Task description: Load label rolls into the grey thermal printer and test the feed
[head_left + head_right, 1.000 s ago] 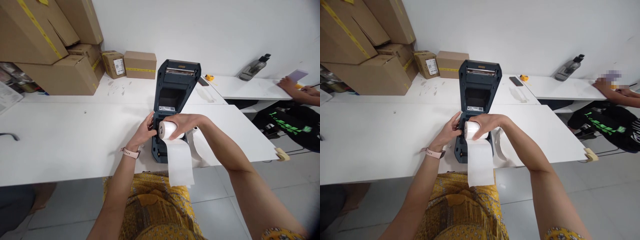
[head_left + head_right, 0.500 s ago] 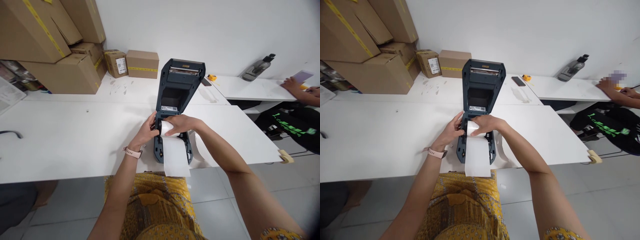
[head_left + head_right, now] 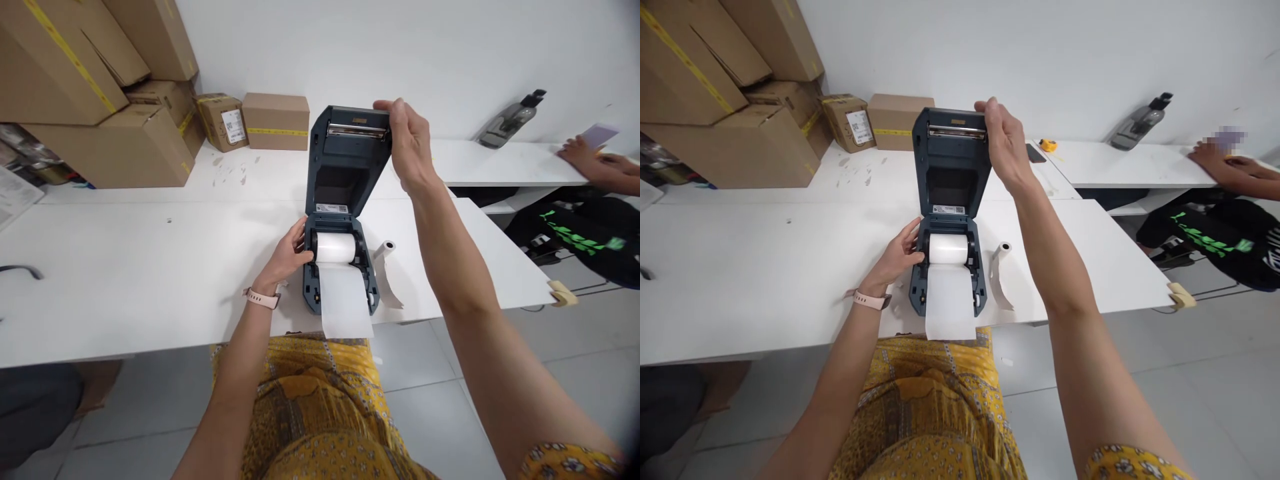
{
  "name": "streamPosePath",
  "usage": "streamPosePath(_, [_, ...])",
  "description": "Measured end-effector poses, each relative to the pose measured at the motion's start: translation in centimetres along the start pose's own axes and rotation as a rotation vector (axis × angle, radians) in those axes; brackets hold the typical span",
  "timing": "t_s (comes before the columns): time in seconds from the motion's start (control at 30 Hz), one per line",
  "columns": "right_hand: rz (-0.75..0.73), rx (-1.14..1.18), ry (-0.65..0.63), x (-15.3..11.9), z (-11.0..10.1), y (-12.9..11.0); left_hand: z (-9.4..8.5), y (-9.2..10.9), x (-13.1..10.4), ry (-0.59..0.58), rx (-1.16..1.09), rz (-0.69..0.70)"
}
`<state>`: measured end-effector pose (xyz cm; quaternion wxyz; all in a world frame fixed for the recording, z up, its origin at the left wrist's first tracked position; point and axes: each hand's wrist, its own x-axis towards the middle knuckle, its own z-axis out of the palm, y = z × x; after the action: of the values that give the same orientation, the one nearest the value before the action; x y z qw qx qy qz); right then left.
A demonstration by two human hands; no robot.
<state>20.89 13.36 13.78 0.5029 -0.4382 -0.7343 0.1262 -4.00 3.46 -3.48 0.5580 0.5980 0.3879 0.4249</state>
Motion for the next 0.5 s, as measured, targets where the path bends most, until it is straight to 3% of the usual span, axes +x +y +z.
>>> streamPosePath(0.1, [-0.019,0.017,0.009,-1.7,-0.1,-0.4,-0.1,0.1,0.1,0.029,-0.037,-0.023])
streamPosePath(0.23, [-0.108,0.105,0.12,-8.6,-0.6,-3.0,-0.3,0.6,0.1,0.234,-0.145,-0.054])
streamPosePath(0.37, [-0.003,0.022,-0.018,-17.3,-0.8,-4.3,0.3,1.9,-0.9,0.486,-0.134,0.105])
streamPosePath(0.5, [0.139,0.012,-0.109,-23.8,0.0,-4.1,2.3,4.1,-3.2,0.558,-0.011,0.314])
